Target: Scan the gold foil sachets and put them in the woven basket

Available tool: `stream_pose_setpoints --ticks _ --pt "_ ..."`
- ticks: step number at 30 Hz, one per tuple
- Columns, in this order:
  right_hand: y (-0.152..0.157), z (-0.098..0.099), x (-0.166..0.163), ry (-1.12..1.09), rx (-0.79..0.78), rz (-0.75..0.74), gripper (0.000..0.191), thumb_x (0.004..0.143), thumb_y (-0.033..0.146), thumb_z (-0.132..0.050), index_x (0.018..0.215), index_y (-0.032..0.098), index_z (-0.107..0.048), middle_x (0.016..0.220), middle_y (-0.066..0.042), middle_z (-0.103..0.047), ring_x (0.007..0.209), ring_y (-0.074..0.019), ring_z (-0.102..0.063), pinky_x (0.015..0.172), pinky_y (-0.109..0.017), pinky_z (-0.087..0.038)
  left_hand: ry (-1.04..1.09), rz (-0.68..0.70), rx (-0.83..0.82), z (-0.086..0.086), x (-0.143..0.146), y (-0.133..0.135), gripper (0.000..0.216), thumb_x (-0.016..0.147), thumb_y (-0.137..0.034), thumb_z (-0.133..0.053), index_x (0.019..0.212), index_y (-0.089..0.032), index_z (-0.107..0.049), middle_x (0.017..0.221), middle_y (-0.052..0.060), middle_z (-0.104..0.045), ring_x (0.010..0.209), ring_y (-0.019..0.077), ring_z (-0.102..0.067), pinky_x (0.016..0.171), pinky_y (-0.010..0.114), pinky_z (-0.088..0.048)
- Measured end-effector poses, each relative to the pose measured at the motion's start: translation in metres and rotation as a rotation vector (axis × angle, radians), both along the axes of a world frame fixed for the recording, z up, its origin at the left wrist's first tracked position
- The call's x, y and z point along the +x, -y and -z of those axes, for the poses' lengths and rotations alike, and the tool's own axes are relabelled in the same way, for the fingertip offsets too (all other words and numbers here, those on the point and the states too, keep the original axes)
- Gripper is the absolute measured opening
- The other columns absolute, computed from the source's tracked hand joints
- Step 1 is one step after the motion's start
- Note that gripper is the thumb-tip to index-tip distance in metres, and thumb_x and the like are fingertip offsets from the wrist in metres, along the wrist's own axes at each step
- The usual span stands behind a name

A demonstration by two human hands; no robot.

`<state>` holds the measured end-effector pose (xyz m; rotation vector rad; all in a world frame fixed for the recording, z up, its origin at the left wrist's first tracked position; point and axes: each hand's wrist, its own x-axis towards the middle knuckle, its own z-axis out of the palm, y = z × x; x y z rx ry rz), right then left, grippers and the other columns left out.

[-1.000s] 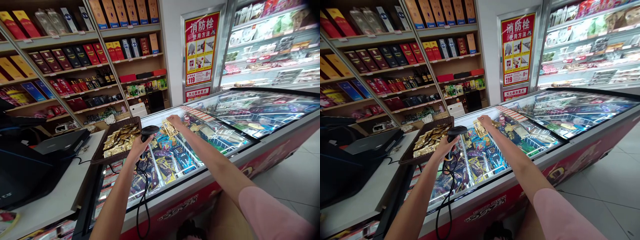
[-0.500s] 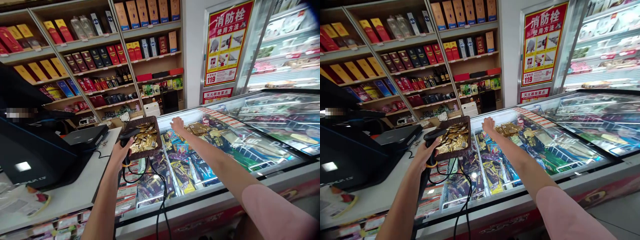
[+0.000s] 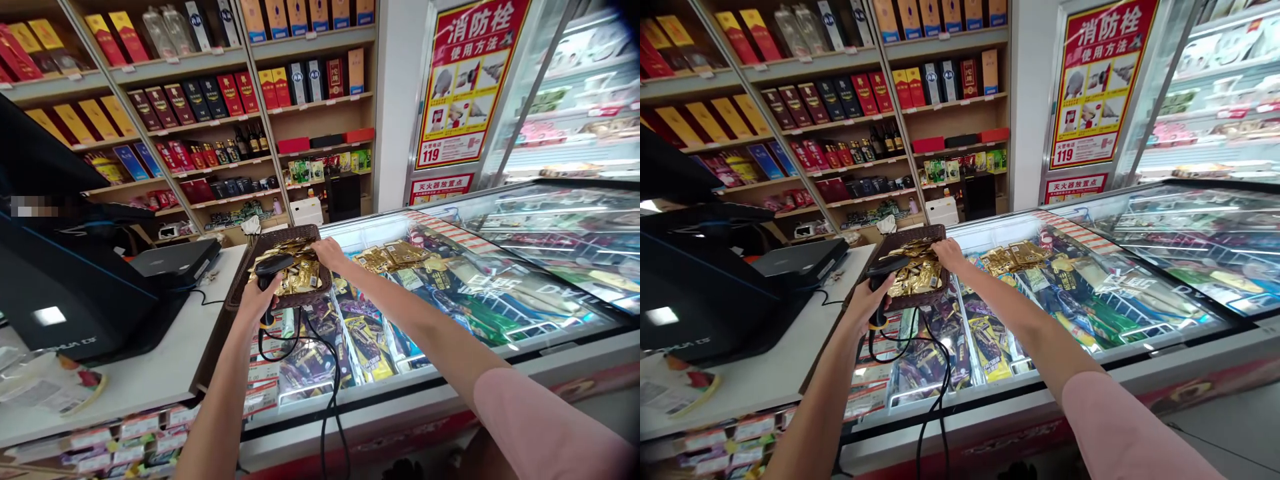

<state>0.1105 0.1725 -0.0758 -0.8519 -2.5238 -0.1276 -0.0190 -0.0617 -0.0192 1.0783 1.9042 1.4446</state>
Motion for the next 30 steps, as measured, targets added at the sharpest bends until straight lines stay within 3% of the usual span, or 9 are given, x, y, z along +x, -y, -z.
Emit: stream_pose_setpoints --ticks 6,10,20,30 --pt "0.006 0.011 0.074 -0.142 0.320 -0.220 0.033 0.101 0.013 -0.039 0.105 0.016 -0.071 0.114 -0.013 -0.072 0.105 -0.0235 -0.063 0.095 -0.039 -0.043 0.086 0.093 0.037 0.000 0.032 -0.020 0.054 0.063 -0.065 -0.078 0.079 -0.019 -0.055 0.054 -0.004 -0.053 0.046 0.0113 -0.053 0.042 0.021 -0.039" --pt "0.008 0.019 0.125 -0.182 0.407 -0.250 0.034 0.103 0.014 -0.038 0.099 0.018 -0.072 0.115 -0.012 -0.072 0.111 -0.0216 -0.063 0.099 -0.041 -0.045 0.148 0.139 0.059 -0.001 0.060 -0.035 0.055 0.062 -0.063 -0.080 0.083 -0.019 -0.054 0.056 -0.005 -0.052 0.044 0.0102 -0.051 0.042 0.022 -0.039" --pt "0.017 0.028 0.208 -0.277 0.308 -0.229 0.028 0.100 0.016 -0.047 0.098 0.022 -0.075 0.115 -0.009 -0.074 0.114 -0.0207 -0.066 0.104 -0.046 -0.049 0.117 0.231 -0.018 -0.001 0.113 -0.060 0.048 0.065 -0.057 -0.080 0.076 -0.021 -0.053 0.052 -0.005 -0.051 0.043 0.0109 -0.049 0.043 0.023 -0.038" --pt "0.024 0.031 0.229 -0.282 0.278 -0.212 0.035 0.103 0.020 -0.041 0.096 0.022 -0.075 0.113 -0.009 -0.075 0.112 -0.0200 -0.067 0.104 -0.046 -0.049 -0.041 0.282 -0.069 -0.005 0.133 -0.064 0.047 0.069 -0.060 -0.075 0.071 -0.021 -0.050 0.046 -0.003 -0.051 0.040 0.0109 -0.047 0.042 0.022 -0.034"
